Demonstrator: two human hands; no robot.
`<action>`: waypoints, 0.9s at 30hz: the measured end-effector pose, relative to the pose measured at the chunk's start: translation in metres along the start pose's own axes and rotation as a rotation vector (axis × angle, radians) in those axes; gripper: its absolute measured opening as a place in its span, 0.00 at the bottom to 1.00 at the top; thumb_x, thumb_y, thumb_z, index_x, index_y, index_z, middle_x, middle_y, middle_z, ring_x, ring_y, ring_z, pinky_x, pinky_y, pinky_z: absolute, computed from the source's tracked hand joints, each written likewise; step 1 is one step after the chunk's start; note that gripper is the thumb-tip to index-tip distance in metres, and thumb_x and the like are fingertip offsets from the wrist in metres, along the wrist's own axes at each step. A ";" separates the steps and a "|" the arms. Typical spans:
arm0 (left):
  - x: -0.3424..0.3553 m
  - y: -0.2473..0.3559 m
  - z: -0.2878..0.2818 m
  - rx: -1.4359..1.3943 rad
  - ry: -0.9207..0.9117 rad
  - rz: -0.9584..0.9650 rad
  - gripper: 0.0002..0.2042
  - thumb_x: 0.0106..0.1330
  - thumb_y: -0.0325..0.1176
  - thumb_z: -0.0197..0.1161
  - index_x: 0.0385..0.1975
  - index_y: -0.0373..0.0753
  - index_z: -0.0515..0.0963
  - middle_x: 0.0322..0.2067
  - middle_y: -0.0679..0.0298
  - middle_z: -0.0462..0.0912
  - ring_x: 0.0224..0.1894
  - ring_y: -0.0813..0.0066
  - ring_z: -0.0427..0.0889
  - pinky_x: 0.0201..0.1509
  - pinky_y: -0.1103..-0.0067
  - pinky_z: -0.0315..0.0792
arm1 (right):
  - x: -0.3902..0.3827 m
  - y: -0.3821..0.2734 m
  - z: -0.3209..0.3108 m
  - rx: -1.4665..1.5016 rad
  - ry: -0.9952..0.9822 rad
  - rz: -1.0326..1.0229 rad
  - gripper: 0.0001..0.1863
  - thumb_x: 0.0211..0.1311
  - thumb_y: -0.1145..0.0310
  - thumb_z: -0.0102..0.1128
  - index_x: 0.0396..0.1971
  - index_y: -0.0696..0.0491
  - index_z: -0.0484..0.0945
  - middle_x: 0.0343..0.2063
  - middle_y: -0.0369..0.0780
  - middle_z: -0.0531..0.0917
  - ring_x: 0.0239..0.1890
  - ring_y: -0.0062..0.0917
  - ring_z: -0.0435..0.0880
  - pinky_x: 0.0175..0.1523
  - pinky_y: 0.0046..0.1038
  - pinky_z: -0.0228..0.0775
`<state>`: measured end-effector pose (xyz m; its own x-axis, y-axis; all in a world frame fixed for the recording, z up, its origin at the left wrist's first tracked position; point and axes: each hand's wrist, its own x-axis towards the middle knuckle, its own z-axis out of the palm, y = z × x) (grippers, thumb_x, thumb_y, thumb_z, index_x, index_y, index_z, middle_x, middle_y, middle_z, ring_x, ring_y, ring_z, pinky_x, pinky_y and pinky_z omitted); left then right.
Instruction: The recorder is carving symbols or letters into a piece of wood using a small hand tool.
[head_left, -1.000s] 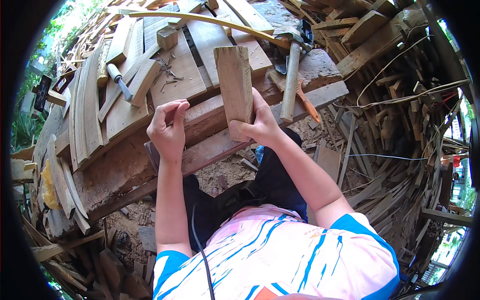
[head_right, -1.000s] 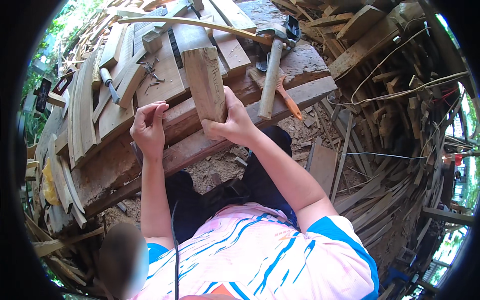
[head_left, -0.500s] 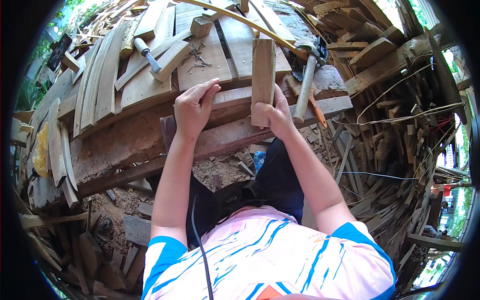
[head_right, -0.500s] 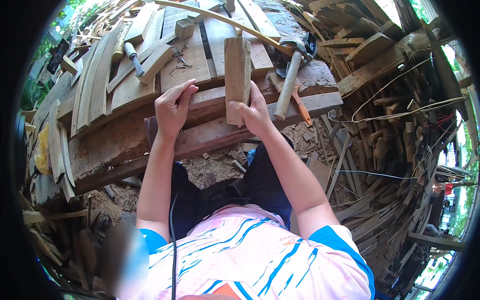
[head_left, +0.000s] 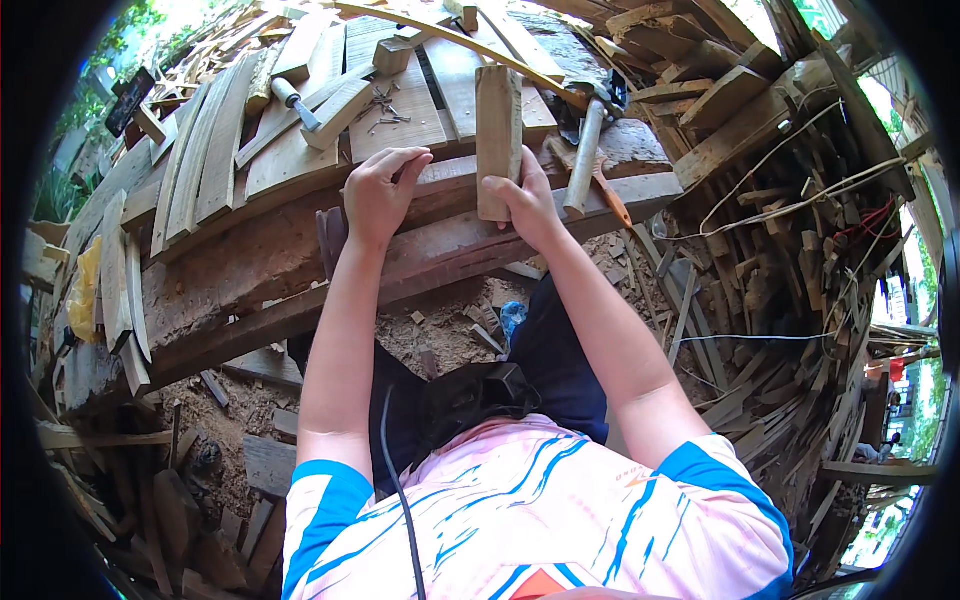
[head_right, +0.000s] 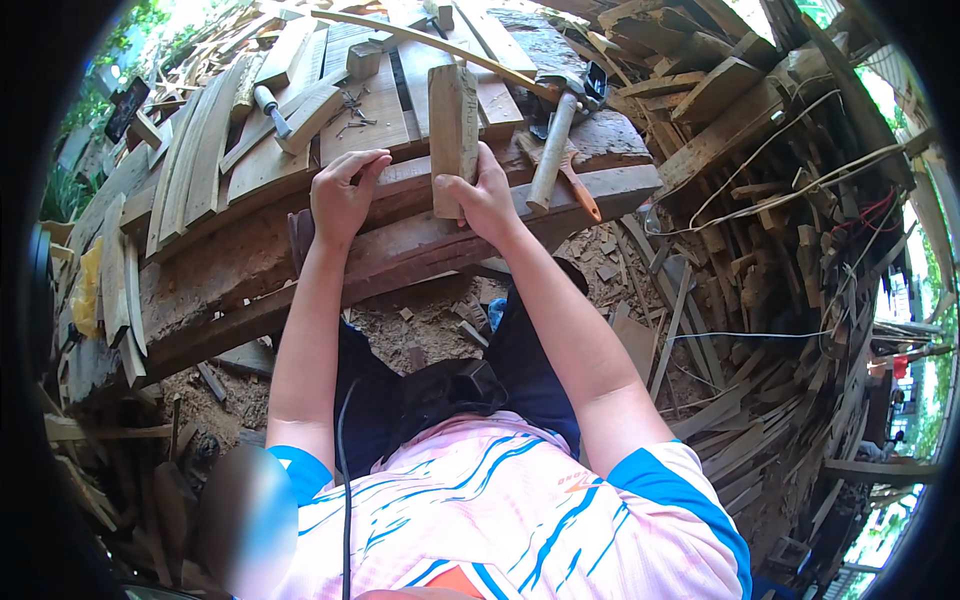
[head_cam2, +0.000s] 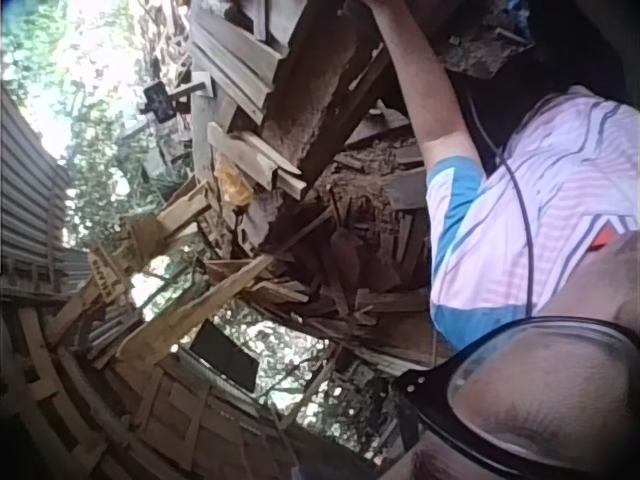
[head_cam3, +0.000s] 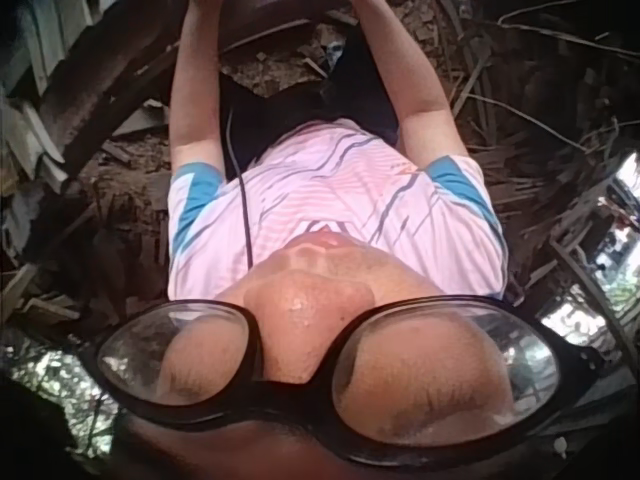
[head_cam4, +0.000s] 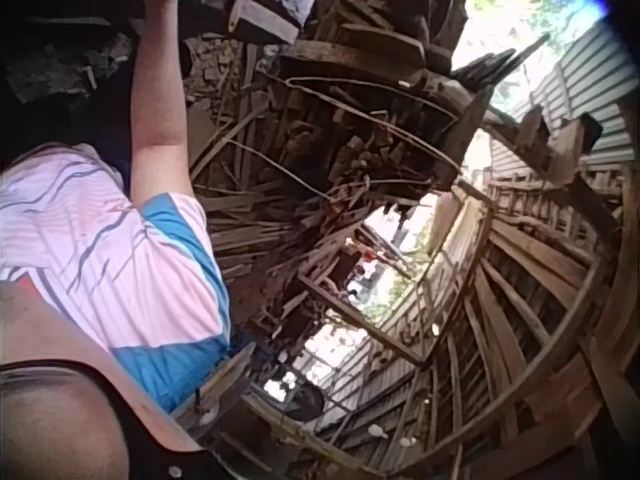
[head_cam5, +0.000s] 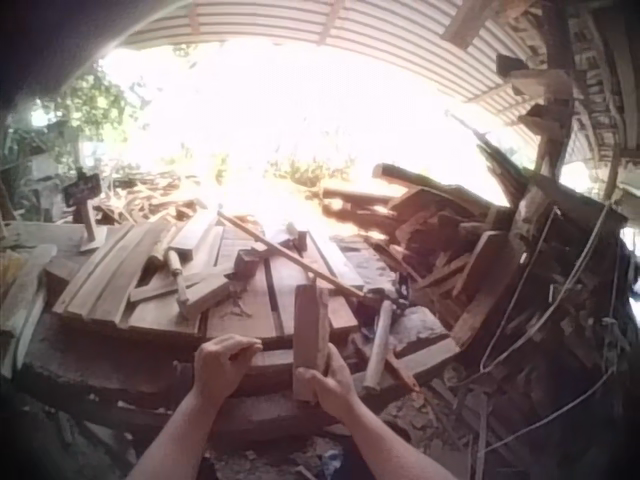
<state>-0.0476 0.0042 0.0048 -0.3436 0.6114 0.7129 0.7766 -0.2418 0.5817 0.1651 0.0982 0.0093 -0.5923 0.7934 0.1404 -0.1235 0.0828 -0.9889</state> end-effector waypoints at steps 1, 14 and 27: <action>0.000 0.000 0.001 0.002 0.006 0.014 0.08 0.69 0.41 0.73 0.39 0.44 0.91 0.38 0.61 0.92 0.38 0.62 0.92 0.41 0.72 0.83 | 0.000 0.000 0.000 -0.005 0.011 -0.016 0.27 0.62 0.64 0.70 0.58 0.55 0.71 0.36 0.38 0.82 0.25 0.18 0.81 0.19 0.23 0.71; 0.002 0.000 -0.002 0.023 -0.041 -0.018 0.09 0.68 0.42 0.72 0.41 0.49 0.92 0.38 0.63 0.92 0.39 0.62 0.91 0.42 0.71 0.82 | 0.002 0.001 0.006 -0.088 0.016 -0.073 0.26 0.64 0.62 0.69 0.57 0.54 0.71 0.35 0.37 0.82 0.24 0.18 0.82 0.19 0.22 0.70; -0.002 -0.028 0.010 0.049 -0.178 -0.040 0.12 0.72 0.36 0.71 0.48 0.38 0.89 0.43 0.55 0.92 0.43 0.59 0.91 0.51 0.68 0.81 | 0.019 0.032 0.004 -0.045 0.100 -0.273 0.38 0.53 0.59 0.76 0.62 0.59 0.72 0.48 0.41 0.82 0.51 0.23 0.78 0.58 0.31 0.75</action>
<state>-0.0638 0.0173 -0.0169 -0.2794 0.7443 0.6066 0.7905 -0.1803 0.5854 0.1468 0.1133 -0.0200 -0.4600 0.7937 0.3979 -0.2303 0.3262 -0.9168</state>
